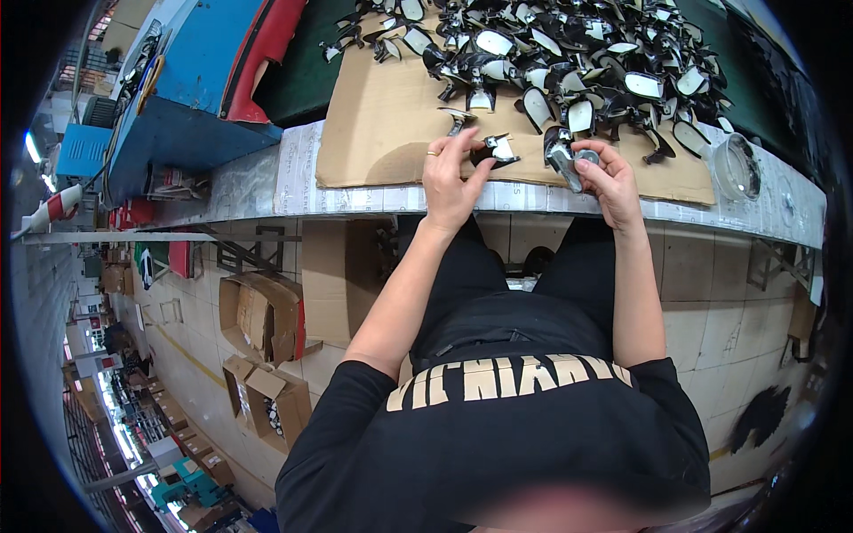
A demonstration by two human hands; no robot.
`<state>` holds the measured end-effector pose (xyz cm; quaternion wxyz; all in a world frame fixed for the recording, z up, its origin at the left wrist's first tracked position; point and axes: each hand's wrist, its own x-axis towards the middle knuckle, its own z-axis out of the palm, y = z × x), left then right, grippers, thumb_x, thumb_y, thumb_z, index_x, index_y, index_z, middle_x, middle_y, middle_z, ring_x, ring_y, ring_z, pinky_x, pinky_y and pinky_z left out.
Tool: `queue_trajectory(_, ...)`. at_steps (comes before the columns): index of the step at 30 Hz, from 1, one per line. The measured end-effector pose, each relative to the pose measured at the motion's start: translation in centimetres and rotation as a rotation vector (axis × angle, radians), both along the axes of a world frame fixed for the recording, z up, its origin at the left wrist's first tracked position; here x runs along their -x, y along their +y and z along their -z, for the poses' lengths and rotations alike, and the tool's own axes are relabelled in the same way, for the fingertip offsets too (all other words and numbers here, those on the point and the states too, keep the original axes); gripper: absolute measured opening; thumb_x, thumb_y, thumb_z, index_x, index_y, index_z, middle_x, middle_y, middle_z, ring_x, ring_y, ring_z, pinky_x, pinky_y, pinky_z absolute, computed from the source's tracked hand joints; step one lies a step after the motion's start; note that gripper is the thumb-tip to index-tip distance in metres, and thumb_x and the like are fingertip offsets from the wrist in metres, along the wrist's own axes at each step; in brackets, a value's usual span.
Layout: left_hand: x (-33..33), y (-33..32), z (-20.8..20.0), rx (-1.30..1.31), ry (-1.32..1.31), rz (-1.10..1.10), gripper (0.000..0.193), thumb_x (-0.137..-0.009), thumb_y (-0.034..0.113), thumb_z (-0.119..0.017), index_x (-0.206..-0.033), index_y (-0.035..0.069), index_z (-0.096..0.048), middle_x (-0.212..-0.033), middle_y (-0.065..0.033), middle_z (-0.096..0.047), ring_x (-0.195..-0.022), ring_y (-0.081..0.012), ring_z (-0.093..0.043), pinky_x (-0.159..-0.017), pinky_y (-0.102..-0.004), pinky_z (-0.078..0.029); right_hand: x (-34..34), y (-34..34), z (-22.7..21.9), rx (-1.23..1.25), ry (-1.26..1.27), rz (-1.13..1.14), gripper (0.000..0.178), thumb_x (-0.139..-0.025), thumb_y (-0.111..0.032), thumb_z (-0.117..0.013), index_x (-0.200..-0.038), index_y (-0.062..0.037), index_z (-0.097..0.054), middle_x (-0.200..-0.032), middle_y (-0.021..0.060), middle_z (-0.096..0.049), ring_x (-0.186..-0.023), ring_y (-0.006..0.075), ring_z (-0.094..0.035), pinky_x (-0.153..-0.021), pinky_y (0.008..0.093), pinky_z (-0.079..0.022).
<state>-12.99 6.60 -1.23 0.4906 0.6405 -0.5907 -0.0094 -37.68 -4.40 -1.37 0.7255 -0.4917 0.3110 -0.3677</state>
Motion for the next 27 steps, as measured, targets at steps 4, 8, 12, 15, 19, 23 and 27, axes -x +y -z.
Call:
queue_trajectory(4,0.1,-0.3,-0.3,-0.11,-0.12,-0.039,0.033,-0.075,0.013,-0.082,-0.105,0.002,-0.072,-0.108,-0.0105,-0.067,-0.102,-0.0279,-0.059,-0.089,-0.037,-0.048,-0.2,0.3,-0.3,-0.002,0.003,0.021,0.027,-0.09,-0.011,-0.071,-0.116,-0.0042,-0.065,-0.078,-0.0033,-0.062,-0.067,0.0032,-0.054,-0.062,0.0196,-0.044)
queue_trajectory(8,0.6,0.5,-1.3,-0.105,0.201,0.09,0.022,-0.077,0.004,-0.077,-0.098,0.0,-0.072,-0.101,-0.0067,-0.066,-0.094,-0.0182,-0.063,-0.082,-0.0294,-0.049,-1.3,2.8,-2.0,0.098,-0.028,0.134,0.028,-0.092,-0.01,-0.07,-0.118,-0.0051,-0.061,-0.087,-0.0016,-0.064,-0.074,0.0045,-0.057,-0.067,0.0205,-0.047)
queue_trajectory(12,1.5,3.4,-1.9,-0.135,0.59,0.206,0.028,-0.078,-0.011,-0.067,-0.104,0.0,-0.068,-0.099,-0.0046,-0.066,-0.086,-0.0119,-0.065,-0.077,-0.0245,-0.052,-3.1,6.8,-4.9,0.299,-0.006,0.147,0.033,-0.087,0.001,-0.07,-0.117,-0.0034,-0.06,-0.098,0.0026,-0.065,-0.081,0.0078,-0.06,-0.073,0.0228,-0.049)
queue_trajectory(15,3.2,5.2,-4.5,-0.138,0.764,0.191,0.05,-0.082,-0.011,-0.071,-0.129,-0.002,-0.057,-0.105,-0.0038,-0.064,-0.089,-0.0084,-0.063,-0.081,-0.0212,-0.05,-4.1,8.4,-6.1,0.65,0.149,0.223,0.036,-0.078,0.004,-0.074,-0.113,-0.0013,-0.064,-0.102,0.0071,-0.069,-0.085,0.0141,-0.065,-0.078,0.0278,-0.052)
queue_trajectory(19,3.6,6.6,-5.1,-0.14,0.85,0.207,0.067,-0.079,-0.012,-0.073,-0.141,-0.004,-0.049,-0.116,-0.0075,-0.065,-0.1,-0.0115,-0.065,-0.087,-0.0253,-0.054,-4.7,9.0,-6.5,0.864,0.187,0.22,0.036,-0.075,0.004,-0.076,-0.109,-0.0025,-0.067,-0.102,0.0099,-0.071,-0.086,0.0196,-0.068,-0.079,0.0298,-0.053)
queue_trajectory(23,3.3,7.7,-4.9,-0.155,0.748,0.189,0.058,-0.077,-0.009,-0.076,-0.132,-0.003,-0.059,-0.11,-0.0063,-0.069,-0.093,-0.0094,-0.066,-0.084,-0.0254,-0.056,-5.0,9.7,-5.9,0.804,0.164,0.125,0.035,-0.074,0.003,-0.077,-0.108,-0.0035,-0.069,-0.099,0.0099,-0.072,-0.085,0.0207,-0.068,-0.079,0.0304,-0.053)
queue_trajectory(27,2.9,8.1,-4.3,-0.141,0.729,0.212,0.058,-0.077,-0.008,-0.077,-0.132,-0.003,-0.059,-0.111,-0.0067,-0.069,-0.094,-0.0098,-0.067,-0.084,-0.0256,-0.056,-4.4,10.3,-6.2,0.653,0.129,0.018,0.038,-0.074,0.003,-0.077,-0.111,-0.0034,-0.069,-0.099,0.0077,-0.072,-0.084,0.0156,-0.068,-0.076,0.0272,-0.053)
